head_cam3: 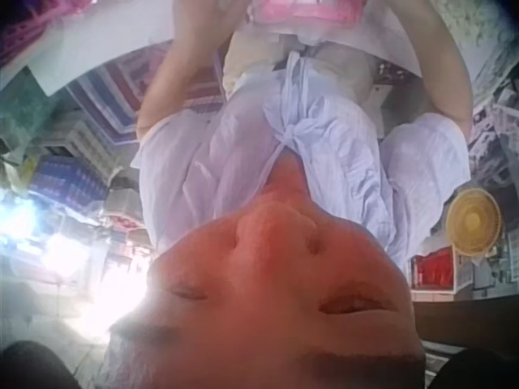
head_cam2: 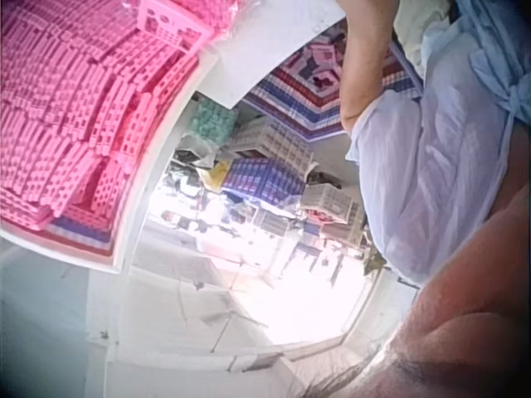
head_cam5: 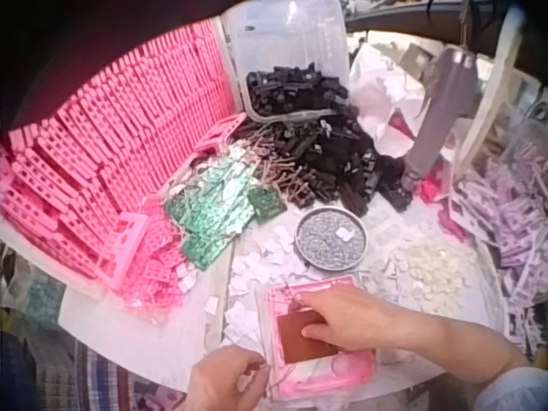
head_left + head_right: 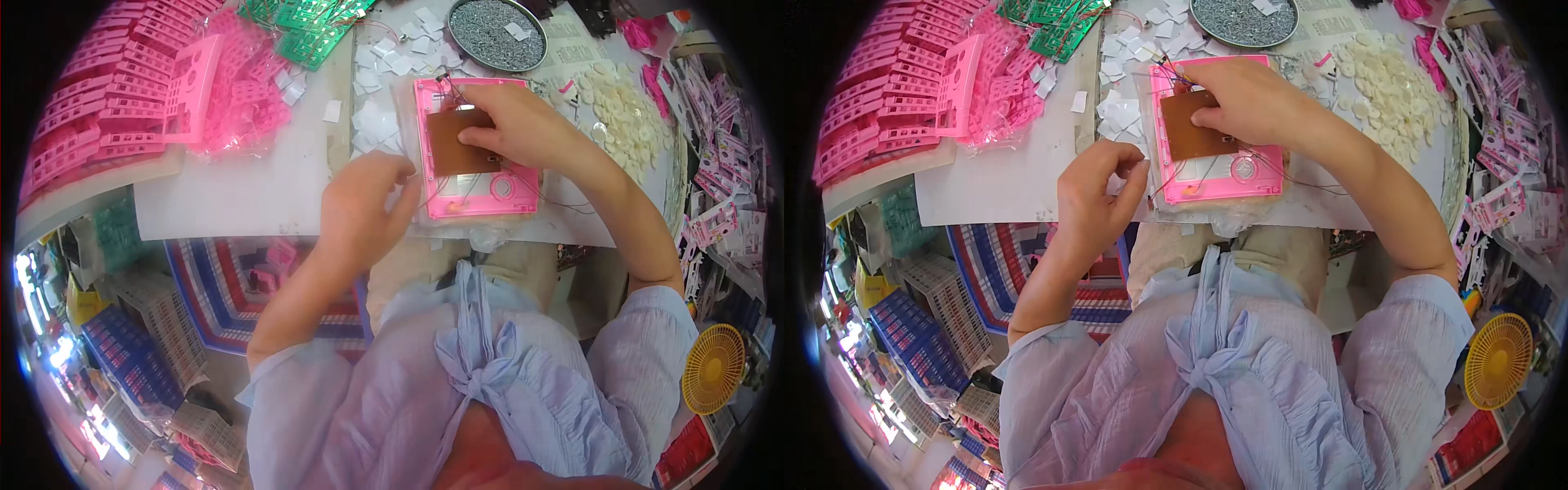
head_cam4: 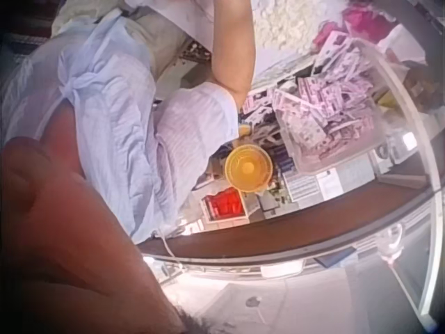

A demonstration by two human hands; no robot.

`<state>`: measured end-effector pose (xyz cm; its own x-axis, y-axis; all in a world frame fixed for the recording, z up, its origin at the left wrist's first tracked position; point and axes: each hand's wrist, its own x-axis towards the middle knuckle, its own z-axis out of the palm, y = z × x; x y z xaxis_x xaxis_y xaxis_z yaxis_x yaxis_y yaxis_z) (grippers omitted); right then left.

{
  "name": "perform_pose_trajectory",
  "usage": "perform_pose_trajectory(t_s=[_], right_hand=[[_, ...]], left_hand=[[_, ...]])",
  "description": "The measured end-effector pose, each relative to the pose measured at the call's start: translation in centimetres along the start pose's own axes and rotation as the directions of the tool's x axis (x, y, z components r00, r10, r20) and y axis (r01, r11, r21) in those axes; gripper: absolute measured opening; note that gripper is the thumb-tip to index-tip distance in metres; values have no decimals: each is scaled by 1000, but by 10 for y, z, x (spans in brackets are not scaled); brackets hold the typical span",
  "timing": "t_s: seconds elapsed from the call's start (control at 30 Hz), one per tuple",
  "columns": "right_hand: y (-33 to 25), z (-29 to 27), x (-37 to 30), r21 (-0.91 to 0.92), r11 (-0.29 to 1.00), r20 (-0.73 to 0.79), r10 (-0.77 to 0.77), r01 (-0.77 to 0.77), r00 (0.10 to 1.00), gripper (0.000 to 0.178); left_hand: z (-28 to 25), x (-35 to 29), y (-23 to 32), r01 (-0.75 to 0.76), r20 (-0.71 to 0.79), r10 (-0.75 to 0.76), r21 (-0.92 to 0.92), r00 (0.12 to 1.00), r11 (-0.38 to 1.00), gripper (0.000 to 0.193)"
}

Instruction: Assembling and testing pink electronic toy piggy banks at a factory workbench.

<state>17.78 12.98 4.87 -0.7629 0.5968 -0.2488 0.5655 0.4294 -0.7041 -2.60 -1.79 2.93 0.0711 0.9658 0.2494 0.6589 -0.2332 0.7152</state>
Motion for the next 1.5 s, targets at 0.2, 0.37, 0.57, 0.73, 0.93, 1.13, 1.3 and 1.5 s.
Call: perform_pose_trajectory(t_s=[0.2,0.37,0.57,0.73,0.93,1.13,1.3,1.5], right_hand=[[10,7,-4,25,1000,-67,-16,18,998,44],[6,1,-6,322,943,35,74,-81,997,42],[2,3,2,28,998,-32,-52,53,998,42],[11,6,1,-98,994,-116,-57,45,992,41],[0,-5,-2,280,945,95,147,-168,985,42],[3,7,-2,-53,994,-106,-103,97,989,42],[4,9,1,-136,985,-134,-126,108,983,44],[-12,13,-6,-583,812,-458,-317,-12,830,44]], left_hand=[[4,2,-4,-6,-17,6,14,1000,1000,9],[5,1,-10,-9,-28,9,8,1000,1000,12],[3,3,-11,-29,-25,29,10,999,1000,8],[6,7,-13,-147,-3,147,17,989,989,9],[7,14,-15,-198,-20,200,62,980,978,11],[6,9,-22,-157,6,157,59,988,986,17],[5,13,-20,-196,26,194,85,981,977,15],[5,20,-9,-406,294,321,302,900,862,32]])
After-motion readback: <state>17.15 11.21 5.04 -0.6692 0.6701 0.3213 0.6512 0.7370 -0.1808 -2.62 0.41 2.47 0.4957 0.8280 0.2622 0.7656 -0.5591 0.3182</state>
